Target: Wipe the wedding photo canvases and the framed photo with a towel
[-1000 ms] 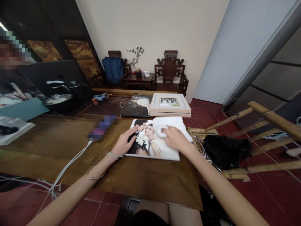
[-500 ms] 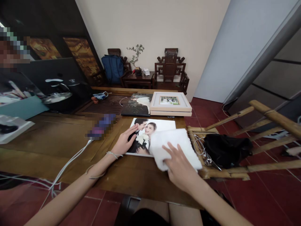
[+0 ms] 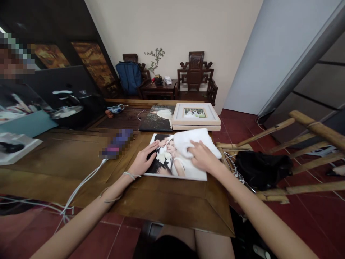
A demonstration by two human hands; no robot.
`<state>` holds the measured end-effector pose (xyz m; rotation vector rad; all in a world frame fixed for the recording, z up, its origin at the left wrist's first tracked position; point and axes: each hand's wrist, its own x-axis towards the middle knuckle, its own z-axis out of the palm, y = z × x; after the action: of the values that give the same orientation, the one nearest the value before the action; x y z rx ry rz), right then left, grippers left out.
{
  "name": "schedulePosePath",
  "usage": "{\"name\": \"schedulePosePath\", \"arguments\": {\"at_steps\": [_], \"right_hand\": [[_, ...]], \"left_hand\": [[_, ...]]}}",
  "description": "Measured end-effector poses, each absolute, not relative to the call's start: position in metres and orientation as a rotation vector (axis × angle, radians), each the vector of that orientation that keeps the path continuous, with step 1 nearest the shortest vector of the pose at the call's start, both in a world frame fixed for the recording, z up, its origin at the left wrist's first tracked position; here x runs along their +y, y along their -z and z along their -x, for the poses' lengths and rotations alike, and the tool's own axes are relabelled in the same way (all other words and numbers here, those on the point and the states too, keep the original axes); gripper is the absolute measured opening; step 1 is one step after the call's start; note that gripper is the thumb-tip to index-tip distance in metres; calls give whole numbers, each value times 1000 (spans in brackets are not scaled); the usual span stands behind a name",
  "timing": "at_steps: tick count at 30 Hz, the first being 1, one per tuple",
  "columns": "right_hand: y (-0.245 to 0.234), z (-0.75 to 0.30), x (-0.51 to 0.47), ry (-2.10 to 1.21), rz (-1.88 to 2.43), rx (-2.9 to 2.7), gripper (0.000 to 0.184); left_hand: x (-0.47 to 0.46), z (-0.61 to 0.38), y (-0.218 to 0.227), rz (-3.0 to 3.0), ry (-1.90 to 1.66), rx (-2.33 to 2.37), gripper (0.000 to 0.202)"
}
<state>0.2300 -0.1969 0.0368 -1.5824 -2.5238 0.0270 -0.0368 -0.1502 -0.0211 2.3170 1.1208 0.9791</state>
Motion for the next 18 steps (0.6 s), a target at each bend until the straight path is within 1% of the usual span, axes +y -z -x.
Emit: {"name": "schedulePosePath", "arguments": {"at_steps": [4, 8, 12, 18], "right_hand": [[-42, -239, -164, 14, 1659, -2462, 39], [-37, -239, -171, 18, 1662, -2439, 39], [-25, -230, -222, 28, 1551, -2469, 34], [-14, -206, -316, -59, 1449, -2538, 28]], "left_hand": [[-150, 38, 22, -2304, -982, 1116, 40], [-150, 37, 22, -2296, -1001, 1114, 40], [-151, 36, 21, -2302, -1005, 1124, 39], [-150, 35, 22, -2309, -995, 1140, 39]]}}
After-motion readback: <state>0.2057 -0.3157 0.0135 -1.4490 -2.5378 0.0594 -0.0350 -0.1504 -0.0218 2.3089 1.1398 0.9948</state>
